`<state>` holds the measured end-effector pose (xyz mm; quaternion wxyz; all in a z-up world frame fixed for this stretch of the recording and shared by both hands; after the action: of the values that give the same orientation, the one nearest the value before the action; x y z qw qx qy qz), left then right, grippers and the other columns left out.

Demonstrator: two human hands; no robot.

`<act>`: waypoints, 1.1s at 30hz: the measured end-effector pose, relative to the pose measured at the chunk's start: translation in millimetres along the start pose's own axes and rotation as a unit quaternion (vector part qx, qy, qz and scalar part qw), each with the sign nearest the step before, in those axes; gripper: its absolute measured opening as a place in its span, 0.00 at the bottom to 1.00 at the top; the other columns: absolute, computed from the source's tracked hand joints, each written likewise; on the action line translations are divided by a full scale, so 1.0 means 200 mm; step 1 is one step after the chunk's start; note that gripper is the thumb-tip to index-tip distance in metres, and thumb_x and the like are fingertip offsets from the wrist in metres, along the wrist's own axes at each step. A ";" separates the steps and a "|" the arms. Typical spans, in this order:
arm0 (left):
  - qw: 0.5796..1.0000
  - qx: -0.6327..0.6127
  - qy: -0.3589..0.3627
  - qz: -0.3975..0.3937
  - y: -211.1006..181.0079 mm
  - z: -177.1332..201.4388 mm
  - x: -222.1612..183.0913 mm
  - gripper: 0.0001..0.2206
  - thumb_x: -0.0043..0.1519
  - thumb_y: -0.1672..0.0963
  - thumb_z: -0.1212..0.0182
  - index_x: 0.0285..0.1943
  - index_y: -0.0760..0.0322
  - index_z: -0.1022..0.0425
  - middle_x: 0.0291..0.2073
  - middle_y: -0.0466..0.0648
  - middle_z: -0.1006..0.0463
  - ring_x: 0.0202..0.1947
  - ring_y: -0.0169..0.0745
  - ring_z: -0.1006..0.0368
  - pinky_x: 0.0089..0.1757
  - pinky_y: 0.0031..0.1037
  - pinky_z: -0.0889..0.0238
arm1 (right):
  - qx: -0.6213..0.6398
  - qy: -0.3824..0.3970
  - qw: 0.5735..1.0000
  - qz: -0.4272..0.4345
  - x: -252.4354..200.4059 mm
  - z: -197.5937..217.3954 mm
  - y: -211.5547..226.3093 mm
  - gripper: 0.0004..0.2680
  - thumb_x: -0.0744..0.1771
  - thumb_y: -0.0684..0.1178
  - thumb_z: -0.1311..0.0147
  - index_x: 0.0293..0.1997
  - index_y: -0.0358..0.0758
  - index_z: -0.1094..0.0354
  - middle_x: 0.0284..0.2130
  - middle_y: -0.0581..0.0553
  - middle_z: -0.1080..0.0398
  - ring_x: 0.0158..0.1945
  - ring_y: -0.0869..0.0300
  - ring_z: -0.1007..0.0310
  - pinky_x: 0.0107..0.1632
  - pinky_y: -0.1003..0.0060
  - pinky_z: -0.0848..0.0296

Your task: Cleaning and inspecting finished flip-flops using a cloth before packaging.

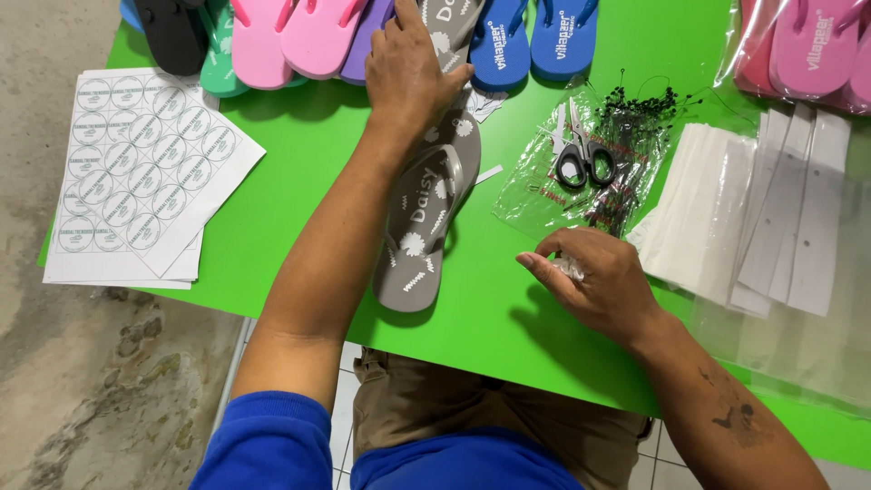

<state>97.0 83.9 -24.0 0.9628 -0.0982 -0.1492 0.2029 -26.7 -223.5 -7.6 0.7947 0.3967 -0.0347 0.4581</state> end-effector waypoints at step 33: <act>0.555 -0.785 0.267 0.066 -0.56 0.22 -0.71 0.11 0.64 0.57 0.40 0.54 0.62 0.23 0.35 0.40 0.20 0.31 0.25 0.30 0.30 0.23 0.33 | 0.278 -0.217 0.897 -0.268 -0.06 0.18 -0.17 0.08 0.68 0.49 0.49 0.31 0.38 0.34 0.23 0.52 0.35 0.24 0.65 0.37 0.27 0.71 0.37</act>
<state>-1.3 -70.5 10.8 0.4837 -0.8744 0.0210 0.0330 4.1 -265.7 -8.5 0.7176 0.6850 0.0300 0.1218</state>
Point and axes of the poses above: each hand's wrist, its own x-axis towards the middle knuckle, its own z-axis out of the back of the hand, y = z × x, the point moved 1 cm from there along x, towards the middle knuckle
